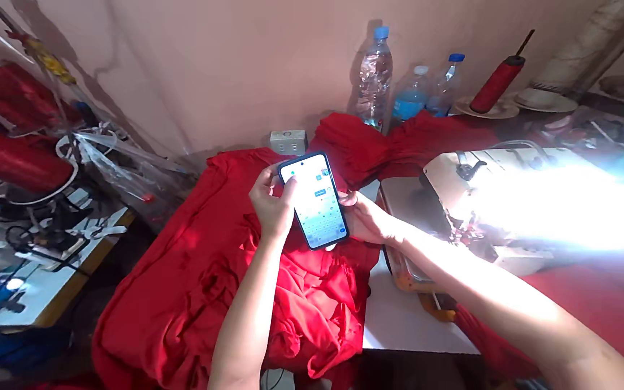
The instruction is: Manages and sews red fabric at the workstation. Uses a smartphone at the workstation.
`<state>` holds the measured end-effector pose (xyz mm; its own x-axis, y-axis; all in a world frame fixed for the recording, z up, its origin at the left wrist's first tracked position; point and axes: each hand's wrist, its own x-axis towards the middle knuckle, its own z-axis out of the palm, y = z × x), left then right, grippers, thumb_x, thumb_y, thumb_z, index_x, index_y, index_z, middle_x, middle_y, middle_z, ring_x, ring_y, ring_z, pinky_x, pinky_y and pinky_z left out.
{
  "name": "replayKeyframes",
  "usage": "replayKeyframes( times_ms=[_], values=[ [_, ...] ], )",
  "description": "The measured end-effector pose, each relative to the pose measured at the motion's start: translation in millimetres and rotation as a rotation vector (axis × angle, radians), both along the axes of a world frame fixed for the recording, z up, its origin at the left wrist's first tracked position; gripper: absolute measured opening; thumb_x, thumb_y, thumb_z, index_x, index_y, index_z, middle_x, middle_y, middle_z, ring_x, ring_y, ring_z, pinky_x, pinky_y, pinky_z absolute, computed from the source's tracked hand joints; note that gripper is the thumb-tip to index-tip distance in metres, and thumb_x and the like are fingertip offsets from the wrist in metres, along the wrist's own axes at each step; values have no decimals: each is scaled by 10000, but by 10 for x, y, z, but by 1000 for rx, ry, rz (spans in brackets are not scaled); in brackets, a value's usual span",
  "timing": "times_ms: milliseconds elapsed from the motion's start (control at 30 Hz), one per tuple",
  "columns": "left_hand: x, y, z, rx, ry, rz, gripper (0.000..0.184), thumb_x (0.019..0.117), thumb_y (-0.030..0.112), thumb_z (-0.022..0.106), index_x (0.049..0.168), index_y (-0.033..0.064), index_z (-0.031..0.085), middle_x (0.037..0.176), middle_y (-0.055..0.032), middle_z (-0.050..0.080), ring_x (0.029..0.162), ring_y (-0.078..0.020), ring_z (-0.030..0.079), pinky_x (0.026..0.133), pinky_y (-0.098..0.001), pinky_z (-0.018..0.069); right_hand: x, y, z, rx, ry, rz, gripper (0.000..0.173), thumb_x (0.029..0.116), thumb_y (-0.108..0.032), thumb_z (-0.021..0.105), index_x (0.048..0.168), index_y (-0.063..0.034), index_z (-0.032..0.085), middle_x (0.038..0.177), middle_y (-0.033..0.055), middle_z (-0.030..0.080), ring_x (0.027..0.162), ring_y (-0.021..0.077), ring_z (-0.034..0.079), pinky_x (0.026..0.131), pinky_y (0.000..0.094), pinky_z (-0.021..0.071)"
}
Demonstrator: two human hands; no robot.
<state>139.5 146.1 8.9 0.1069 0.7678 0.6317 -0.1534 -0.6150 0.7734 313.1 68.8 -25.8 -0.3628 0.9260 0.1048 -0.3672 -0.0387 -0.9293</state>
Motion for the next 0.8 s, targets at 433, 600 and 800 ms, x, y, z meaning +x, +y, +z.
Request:
replayKeyframes(
  times_ms=[433, 600, 800],
  values=[
    [-48, 48, 1, -19, 57, -129, 392, 1105, 216, 344, 1233, -5, 642, 1123, 8, 707, 1013, -9, 662, 950, -267, 543, 102, 12, -26, 50, -8, -21, 414, 1010, -452, 406, 1344, -233, 516, 1195, -11, 692, 1107, 141, 675, 892, 351, 590],
    [-10, 156, 149, -198, 277, -236, 333, 1103, 181, 388, 1284, -4, 598, 1071, -59, 688, 846, -60, 668, 750, -290, 585, 101, -62, 51, -19, 48, -116, 433, 1029, -379, 234, 1253, -156, 530, 1109, 24, 718, 1021, 164, 707, 797, 371, 618],
    [473, 147, 540, -340, 428, -172, 362, 1101, 111, 384, 1349, -117, 517, 1273, -295, 571, 1099, -326, 579, 929, -499, 478, 109, -280, 399, -129, -360, -607, 563, 1129, -369, 132, 1495, -32, 395, 1340, 158, 578, 1188, 202, 602, 982, 362, 505]
  ],
)
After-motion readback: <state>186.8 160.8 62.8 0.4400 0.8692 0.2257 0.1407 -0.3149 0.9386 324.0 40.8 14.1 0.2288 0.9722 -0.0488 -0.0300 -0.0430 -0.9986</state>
